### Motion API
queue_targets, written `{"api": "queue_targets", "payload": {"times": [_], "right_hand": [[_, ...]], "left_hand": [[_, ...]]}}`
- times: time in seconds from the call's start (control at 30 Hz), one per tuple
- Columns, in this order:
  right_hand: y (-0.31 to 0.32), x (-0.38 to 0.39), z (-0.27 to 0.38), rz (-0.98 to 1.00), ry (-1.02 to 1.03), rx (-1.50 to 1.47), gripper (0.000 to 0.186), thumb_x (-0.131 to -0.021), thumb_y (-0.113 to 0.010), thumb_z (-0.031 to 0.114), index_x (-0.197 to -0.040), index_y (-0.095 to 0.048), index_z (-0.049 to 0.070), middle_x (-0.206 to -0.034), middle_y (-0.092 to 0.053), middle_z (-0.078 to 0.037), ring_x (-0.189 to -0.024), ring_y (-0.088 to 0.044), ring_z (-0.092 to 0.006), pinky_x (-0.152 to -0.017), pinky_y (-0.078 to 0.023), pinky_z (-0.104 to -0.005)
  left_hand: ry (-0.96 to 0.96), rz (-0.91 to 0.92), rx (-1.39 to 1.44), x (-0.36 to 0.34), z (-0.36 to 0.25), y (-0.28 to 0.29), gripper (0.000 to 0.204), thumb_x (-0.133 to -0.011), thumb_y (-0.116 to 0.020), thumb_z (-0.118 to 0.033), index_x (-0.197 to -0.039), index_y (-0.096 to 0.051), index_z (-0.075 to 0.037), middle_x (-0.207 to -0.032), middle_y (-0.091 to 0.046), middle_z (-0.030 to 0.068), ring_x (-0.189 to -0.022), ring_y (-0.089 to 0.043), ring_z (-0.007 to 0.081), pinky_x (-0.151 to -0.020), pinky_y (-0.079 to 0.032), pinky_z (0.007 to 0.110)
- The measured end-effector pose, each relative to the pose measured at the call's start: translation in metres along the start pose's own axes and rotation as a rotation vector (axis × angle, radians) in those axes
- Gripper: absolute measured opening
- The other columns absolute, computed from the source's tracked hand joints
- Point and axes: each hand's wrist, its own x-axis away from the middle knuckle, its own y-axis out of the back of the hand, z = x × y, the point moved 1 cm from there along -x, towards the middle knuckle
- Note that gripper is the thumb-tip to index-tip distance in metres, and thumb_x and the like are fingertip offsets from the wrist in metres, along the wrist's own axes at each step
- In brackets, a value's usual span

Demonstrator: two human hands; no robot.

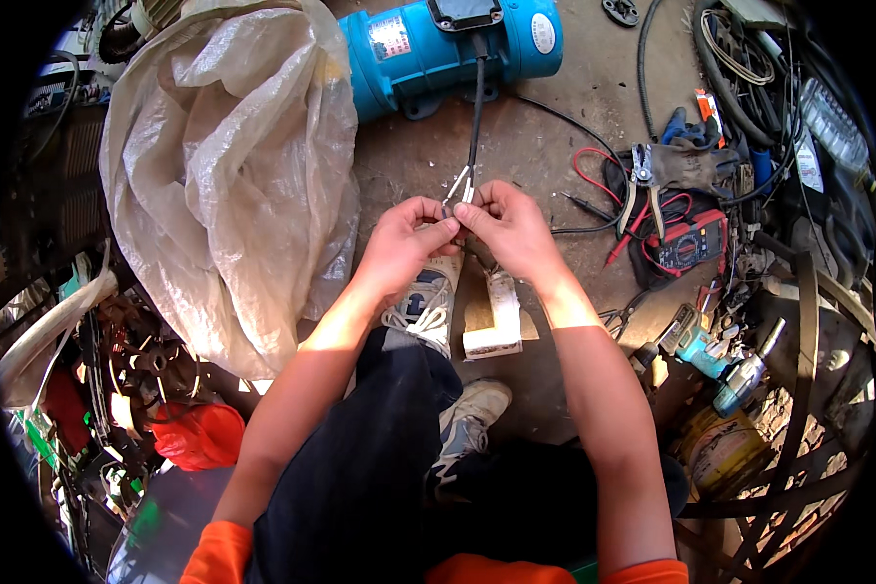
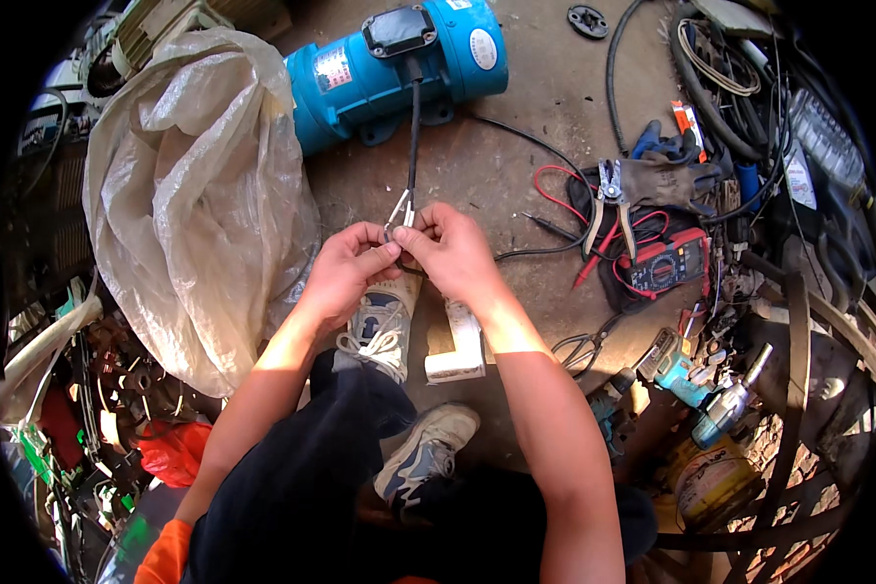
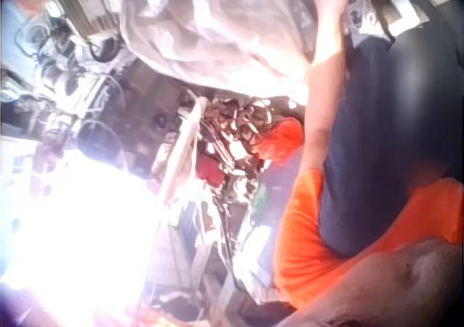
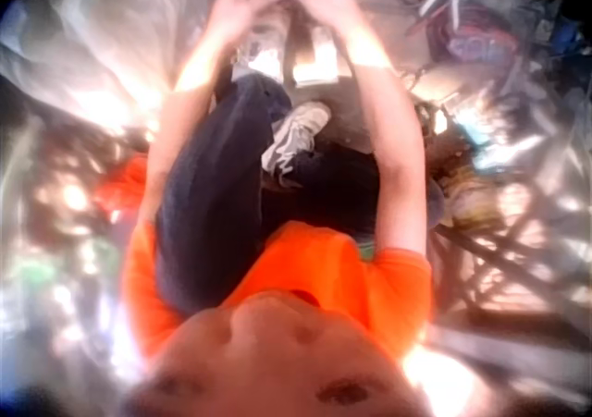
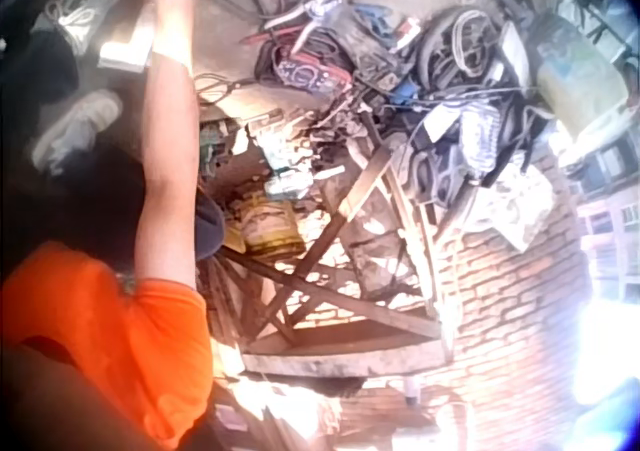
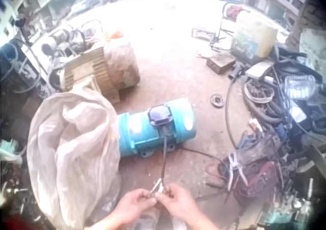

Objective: The person sits on the floor in a cluttered workshop and uses a soldering iron to solder wires connected to a blue electric motor. They then use a cordless drill to work on a white plastic component and continue to manipulate wires and connectors by hand.

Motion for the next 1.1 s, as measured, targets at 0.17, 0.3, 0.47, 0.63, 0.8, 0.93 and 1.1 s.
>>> {"api": "queue_targets", "payload": {"times": [0.17,0.3,0.47,0.63,0.8,0.93,1.1], "right_hand": [[-0.009,0.015,-0.013,-0.014,0.031,-0.279,0.016,-0.092,-0.062,0.014,-0.093,-0.058,-0.001,-0.082,-0.063,-0.002,-0.076,-0.057,-0.0076,-0.068,-0.046,-0.0223],[-0.012,0.019,-0.019,-0.092,0.059,-0.285,0.013,-0.092,-0.059,0.012,-0.091,-0.057,-0.002,-0.081,-0.062,-0.002,-0.073,-0.055,-0.006,-0.064,-0.044,-0.0213],[-0.021,0.025,-0.02,-0.263,0.047,-0.186,0.011,-0.092,-0.057,0.01,-0.092,-0.057,-0.002,-0.075,-0.061,-0.001,-0.066,-0.053,-0.0052,-0.057,-0.042,-0.022],[-0.022,0.026,-0.011,-0.299,0.021,-0.193,0.013,-0.091,-0.059,0.01,-0.093,-0.06,-0.003,-0.074,-0.061,-0.001,-0.064,-0.052,-0.0047,-0.055,-0.041,-0.0215],[-0.02,0.03,-0.014,-0.248,0.033,-0.267,0.014,-0.091,-0.061,0.011,-0.09,-0.062,-0.002,-0.074,-0.061,0.0,-0.066,-0.052,-0.0045,-0.056,-0.041,-0.022],[-0.022,0.032,-0.017,-0.31,0.048,-0.25,0.014,-0.092,-0.061,0.012,-0.09,-0.061,-0.002,-0.073,-0.059,0.0,-0.066,-0.05,-0.0048,-0.058,-0.041,-0.0222],[-0.032,0.033,-0.024,-0.4,0.099,-0.267,0.016,-0.093,-0.059,0.013,-0.09,-0.06,-0.002,-0.075,-0.059,0.0,-0.068,-0.05,-0.0056,-0.06,-0.042,-0.0229]], "left_hand": [[-0.056,0.007,-0.095,0.001,-0.005,0.002,0.012,-0.089,-0.063,-0.007,-0.099,-0.059,-0.002,-0.09,-0.063,0.0033,-0.08,-0.059,0.0098,-0.071,-0.048,0.023],[0.021,0.022,-0.275,-0.004,-0.018,0.003,0.013,-0.084,-0.064,-0.006,-0.096,-0.06,-0.003,-0.088,-0.063,0.0029,-0.078,-0.057,0.0095,-0.069,-0.045,0.023],[0.009,-0.014,-0.223,-0.01,-0.025,-0.012,0.019,-0.083,-0.06,-0.003,-0.101,-0.061,-0.002,-0.09,-0.064,0.0026,-0.078,-0.058,0.0099,-0.07,-0.045,0.024],[0.132,0.118,0.022,-0.02,-0.038,-0.011,0.016,-0.087,-0.059,-0.005,-0.103,-0.062,-0.003,-0.09,-0.064,0.002,-0.074,-0.058,0.0095,-0.067,-0.045,0.022],[0.138,0.108,-0.118,-0.029,-0.039,-0.006,0.014,-0.09,-0.067,-0.02,-0.094,-0.064,-0.007,-0.083,-0.063,-0.0014,-0.069,-0.056,0.0053,-0.061,-0.044,0.019],[0.076,0.108,-0.2,-0.028,-0.038,-0.009,0.012,-0.089,-0.068,-0.018,-0.093,-0.064,-0.007,-0.083,-0.063,-0.0016,-0.07,-0.056,0.0058,-0.063,-0.045,0.02],[0.069,0.133,-0.19,-0.026,-0.036,-0.007,0.012,-0.089,-0.068,-0.017,-0.092,-0.063,-0.006,-0.083,-0.064,-0.0002,-0.072,-0.058,0.0078,-0.066,-0.047,0.023]]}}
